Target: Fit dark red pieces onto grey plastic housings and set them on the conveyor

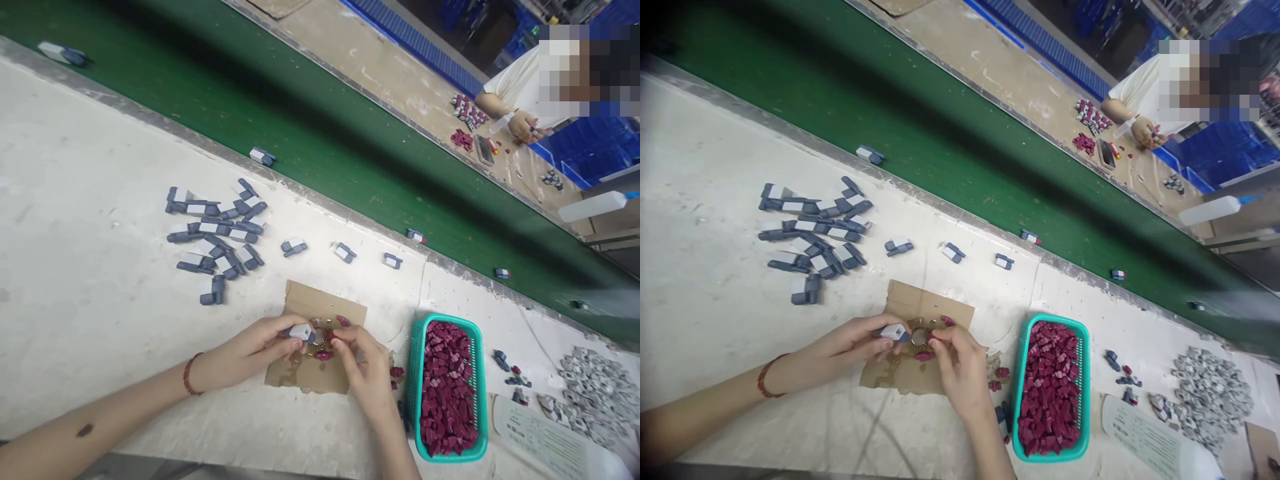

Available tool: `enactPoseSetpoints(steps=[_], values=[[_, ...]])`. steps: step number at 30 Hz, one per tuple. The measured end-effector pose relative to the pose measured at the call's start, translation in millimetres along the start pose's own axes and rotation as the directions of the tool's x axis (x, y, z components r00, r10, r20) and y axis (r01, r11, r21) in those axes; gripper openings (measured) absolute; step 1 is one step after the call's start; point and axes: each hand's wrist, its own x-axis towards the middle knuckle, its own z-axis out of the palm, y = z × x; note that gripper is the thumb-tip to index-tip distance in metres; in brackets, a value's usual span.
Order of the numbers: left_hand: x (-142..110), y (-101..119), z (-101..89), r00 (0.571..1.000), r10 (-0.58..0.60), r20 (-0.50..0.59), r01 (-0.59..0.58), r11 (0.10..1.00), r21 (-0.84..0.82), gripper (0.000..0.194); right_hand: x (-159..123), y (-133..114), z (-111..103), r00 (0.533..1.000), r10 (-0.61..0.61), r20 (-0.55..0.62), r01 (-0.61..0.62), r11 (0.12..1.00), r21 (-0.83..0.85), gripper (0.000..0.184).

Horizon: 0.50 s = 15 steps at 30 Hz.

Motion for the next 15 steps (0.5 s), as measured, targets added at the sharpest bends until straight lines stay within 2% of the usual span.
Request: enactPoseSetpoints(steps=[3,7,10,15], values=[[0.8,3.1,-0.1,0.999,0.035,0.016,-0.036,0.994,0.101,0.032,-1.3,-1.2,4.6,0.997,0.070,-0.039,-0.061,0.980,0.192,0.010],[0.8,4.1,0.3,0.996,0.079,0.027,-0.083,0.976,0.204,0.033,0.0,-4.7,14.5,0.995,0.093,-0.043,-0.071,0.927,0.369,0.012],[0.0,1.2,0.8,0.995,0.086,0.047,-0.095,0.967,0.236,0.033,2.1,-7.9,20.3,0.996,0.089,-0.016,-0.076,0.918,0.390,0.014],[-0.4,-1.6,1.6,0.995,0.085,0.047,-0.094,0.968,0.232,0.028,3.2,-10.3,26.4,0.999,0.034,-0.026,-0.024,0.952,0.305,0.015]])
